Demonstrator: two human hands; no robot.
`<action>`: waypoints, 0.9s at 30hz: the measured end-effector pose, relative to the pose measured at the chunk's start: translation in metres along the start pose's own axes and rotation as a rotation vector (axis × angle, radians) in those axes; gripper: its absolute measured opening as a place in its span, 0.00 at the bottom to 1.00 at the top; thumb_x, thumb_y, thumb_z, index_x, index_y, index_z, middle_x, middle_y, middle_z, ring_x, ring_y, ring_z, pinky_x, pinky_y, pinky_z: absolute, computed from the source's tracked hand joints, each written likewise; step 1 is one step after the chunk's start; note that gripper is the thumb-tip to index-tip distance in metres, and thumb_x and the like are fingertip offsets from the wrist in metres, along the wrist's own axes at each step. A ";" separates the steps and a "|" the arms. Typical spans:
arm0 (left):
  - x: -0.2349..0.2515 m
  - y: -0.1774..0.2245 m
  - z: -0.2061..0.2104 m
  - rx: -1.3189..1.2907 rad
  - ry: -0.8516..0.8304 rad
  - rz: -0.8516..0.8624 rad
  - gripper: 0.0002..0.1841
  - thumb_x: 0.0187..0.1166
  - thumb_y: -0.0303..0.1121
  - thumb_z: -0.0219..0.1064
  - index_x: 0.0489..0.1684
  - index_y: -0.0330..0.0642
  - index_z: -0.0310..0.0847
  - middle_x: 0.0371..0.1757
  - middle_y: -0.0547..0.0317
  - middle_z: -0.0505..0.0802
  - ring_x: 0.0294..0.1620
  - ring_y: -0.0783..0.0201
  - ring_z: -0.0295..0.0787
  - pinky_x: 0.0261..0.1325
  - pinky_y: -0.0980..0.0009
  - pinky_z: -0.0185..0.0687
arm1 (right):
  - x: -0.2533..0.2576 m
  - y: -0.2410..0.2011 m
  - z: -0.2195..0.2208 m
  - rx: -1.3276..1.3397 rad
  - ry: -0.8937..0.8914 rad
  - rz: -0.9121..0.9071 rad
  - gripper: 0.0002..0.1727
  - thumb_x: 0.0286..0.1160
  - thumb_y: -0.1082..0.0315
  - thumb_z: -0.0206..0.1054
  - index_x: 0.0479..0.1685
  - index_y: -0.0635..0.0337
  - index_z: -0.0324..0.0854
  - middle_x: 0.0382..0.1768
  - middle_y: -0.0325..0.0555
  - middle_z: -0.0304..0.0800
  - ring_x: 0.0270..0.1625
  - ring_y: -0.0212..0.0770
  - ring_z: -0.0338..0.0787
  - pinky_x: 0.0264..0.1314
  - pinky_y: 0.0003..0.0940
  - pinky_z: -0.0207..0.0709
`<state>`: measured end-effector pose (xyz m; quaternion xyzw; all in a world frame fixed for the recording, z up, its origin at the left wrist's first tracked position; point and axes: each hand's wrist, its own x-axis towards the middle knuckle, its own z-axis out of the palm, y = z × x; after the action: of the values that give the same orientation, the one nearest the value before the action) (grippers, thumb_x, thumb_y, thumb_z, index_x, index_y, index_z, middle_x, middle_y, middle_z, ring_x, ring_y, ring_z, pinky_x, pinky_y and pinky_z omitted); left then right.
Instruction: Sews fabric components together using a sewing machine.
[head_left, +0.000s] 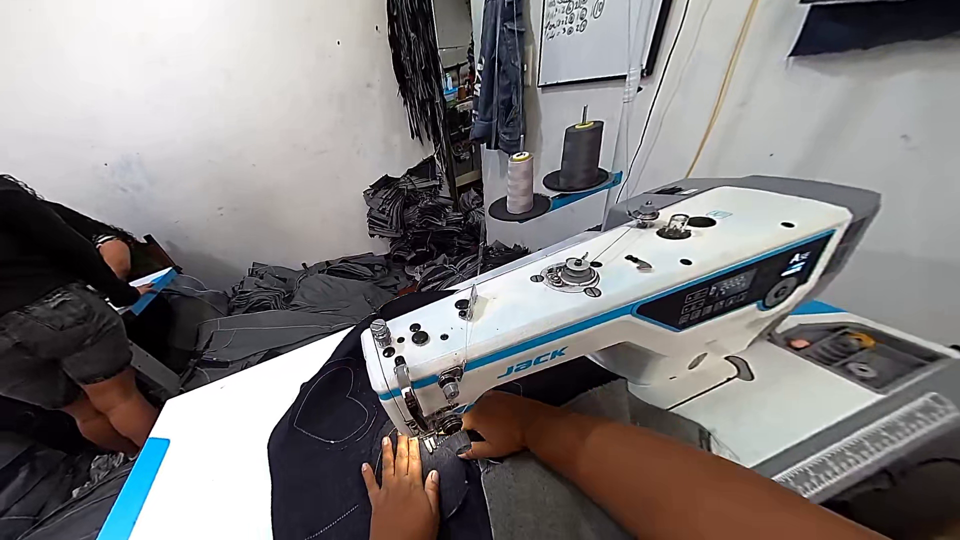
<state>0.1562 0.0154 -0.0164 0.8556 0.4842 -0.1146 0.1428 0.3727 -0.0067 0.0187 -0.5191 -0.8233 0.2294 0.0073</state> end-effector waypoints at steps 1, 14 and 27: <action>0.000 0.006 0.000 -0.008 0.004 -0.036 0.34 0.95 0.48 0.41 0.97 0.41 0.40 0.98 0.52 0.48 0.98 0.46 0.29 0.90 0.31 0.21 | 0.000 0.000 -0.005 -0.005 -0.024 0.009 0.25 0.91 0.56 0.56 0.67 0.71 0.81 0.59 0.72 0.87 0.69 0.72 0.82 0.74 0.69 0.64; 0.005 0.030 0.002 -0.019 0.026 -0.190 0.40 0.93 0.55 0.41 0.95 0.34 0.38 0.97 0.42 0.46 0.98 0.41 0.30 0.92 0.35 0.23 | 0.040 0.039 -0.001 -0.010 -0.153 0.007 0.29 0.94 0.57 0.50 0.72 0.80 0.75 0.70 0.81 0.77 0.80 0.72 0.73 0.82 0.66 0.58; 0.044 -0.059 -0.028 0.152 -0.132 0.505 0.38 0.92 0.55 0.44 0.93 0.34 0.52 0.95 0.44 0.57 0.99 0.50 0.35 0.95 0.45 0.17 | -0.021 -0.024 0.061 0.074 0.112 0.083 0.27 0.94 0.52 0.46 0.87 0.43 0.72 0.90 0.35 0.66 0.97 0.60 0.45 0.82 0.86 0.17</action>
<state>0.1295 0.0893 -0.0127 0.9481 0.2351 -0.1670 0.1336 0.3472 -0.0560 -0.0218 -0.5642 -0.7903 0.2304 0.0632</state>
